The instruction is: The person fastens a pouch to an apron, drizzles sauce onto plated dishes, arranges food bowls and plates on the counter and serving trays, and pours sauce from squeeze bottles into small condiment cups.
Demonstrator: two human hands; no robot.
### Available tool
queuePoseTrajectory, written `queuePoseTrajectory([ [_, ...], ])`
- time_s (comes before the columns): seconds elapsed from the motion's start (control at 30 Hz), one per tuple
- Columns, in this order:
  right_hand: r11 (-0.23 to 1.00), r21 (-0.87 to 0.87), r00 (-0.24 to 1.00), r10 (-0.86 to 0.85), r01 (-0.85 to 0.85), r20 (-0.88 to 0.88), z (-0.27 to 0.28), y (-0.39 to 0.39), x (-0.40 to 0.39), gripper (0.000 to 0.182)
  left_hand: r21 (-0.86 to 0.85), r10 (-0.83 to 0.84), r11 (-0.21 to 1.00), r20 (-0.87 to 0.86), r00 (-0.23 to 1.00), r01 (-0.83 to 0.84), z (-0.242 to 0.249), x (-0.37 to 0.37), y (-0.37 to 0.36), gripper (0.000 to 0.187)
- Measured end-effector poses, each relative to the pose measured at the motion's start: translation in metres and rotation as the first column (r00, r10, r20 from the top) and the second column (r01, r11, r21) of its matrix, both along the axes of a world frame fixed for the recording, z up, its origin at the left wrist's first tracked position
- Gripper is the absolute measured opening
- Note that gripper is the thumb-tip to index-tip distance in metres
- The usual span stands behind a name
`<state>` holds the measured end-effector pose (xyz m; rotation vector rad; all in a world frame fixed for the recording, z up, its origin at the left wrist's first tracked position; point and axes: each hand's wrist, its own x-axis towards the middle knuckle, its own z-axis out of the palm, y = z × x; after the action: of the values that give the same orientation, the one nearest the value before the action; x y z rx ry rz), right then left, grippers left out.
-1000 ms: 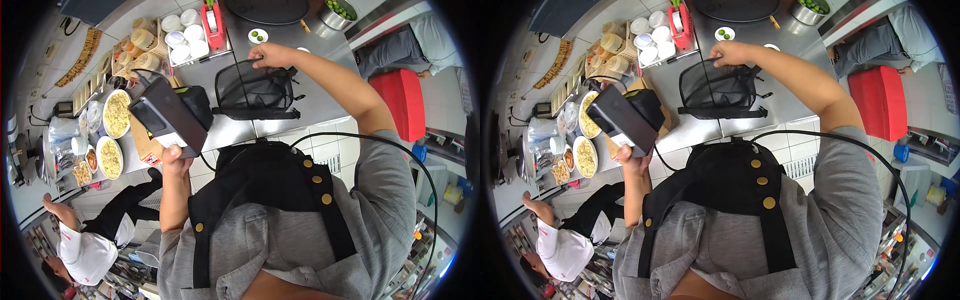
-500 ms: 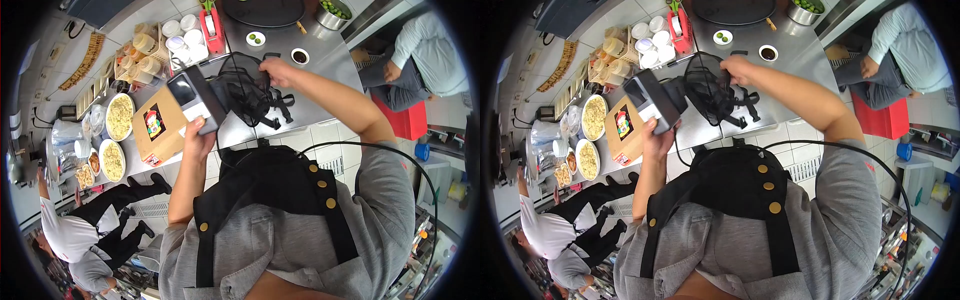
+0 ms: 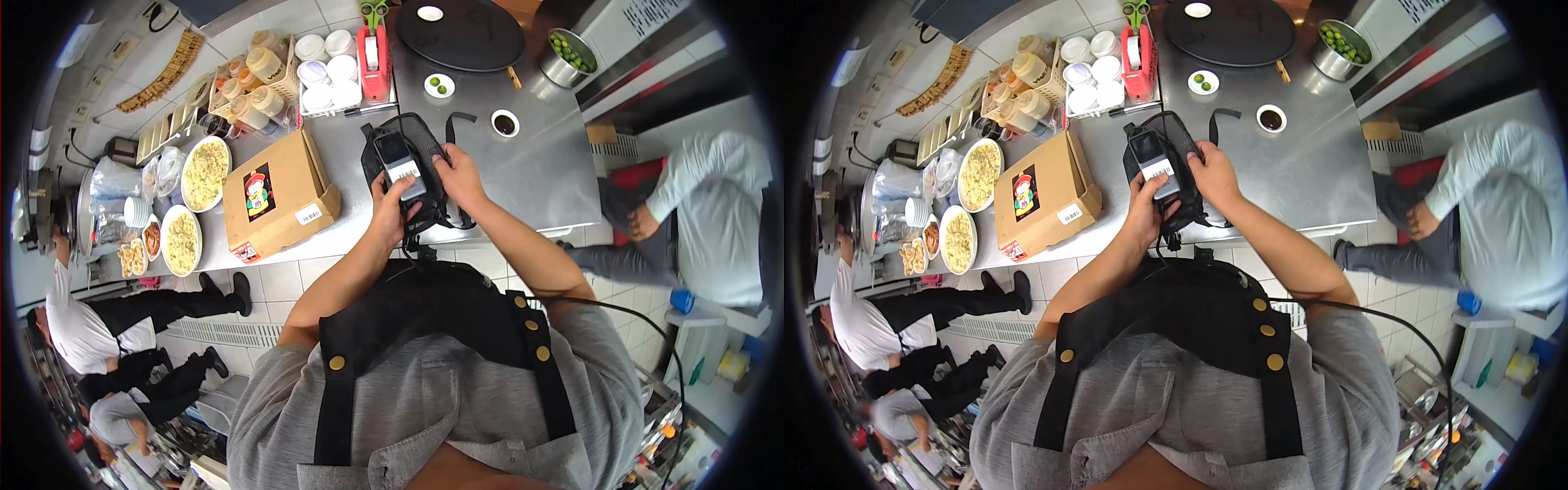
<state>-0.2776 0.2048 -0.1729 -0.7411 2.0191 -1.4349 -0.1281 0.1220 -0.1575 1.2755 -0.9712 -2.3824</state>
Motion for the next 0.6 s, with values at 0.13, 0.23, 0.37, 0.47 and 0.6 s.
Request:
queuePoseTrajectory([
  [0.13, 0.998, 0.050, 0.975, -0.026, 0.038, -0.221, 0.033, -0.006, 0.013, 0.021, -0.144, 0.158, 0.982, 0.256, 0.954, -0.124, 0.013, -0.009, 0.014, 0.094],
  [0.23, 0.986, 0.153, 0.969, -0.027, 0.066, -0.246, 0.042, -0.012, 0.017, 0.021, -0.310, 0.293, 0.925, 0.209, 0.933, -0.221, -0.015, -0.011, 0.023, 0.099],
  [0.37, 0.997, 0.048, 0.918, 0.078, -0.065, -0.389, 0.037, -0.018, 0.026, 0.019, -0.450, 0.335, 0.891, 0.549, 0.766, -0.067, -0.017, -0.026, 0.016, 0.103],
  [0.47, 0.988, 0.047, 0.886, 0.155, -0.150, -0.438, 0.038, -0.016, 0.027, 0.020, -0.359, 0.300, 0.932, 0.707, 0.640, -0.041, -0.008, -0.049, 0.012, 0.106],
  [0.6, 0.973, 0.152, 0.916, 0.216, -0.173, -0.337, 0.033, -0.017, 0.019, 0.016, -0.234, 0.231, 0.961, 0.399, 0.887, -0.145, -0.024, -0.035, 0.001, 0.100],
])
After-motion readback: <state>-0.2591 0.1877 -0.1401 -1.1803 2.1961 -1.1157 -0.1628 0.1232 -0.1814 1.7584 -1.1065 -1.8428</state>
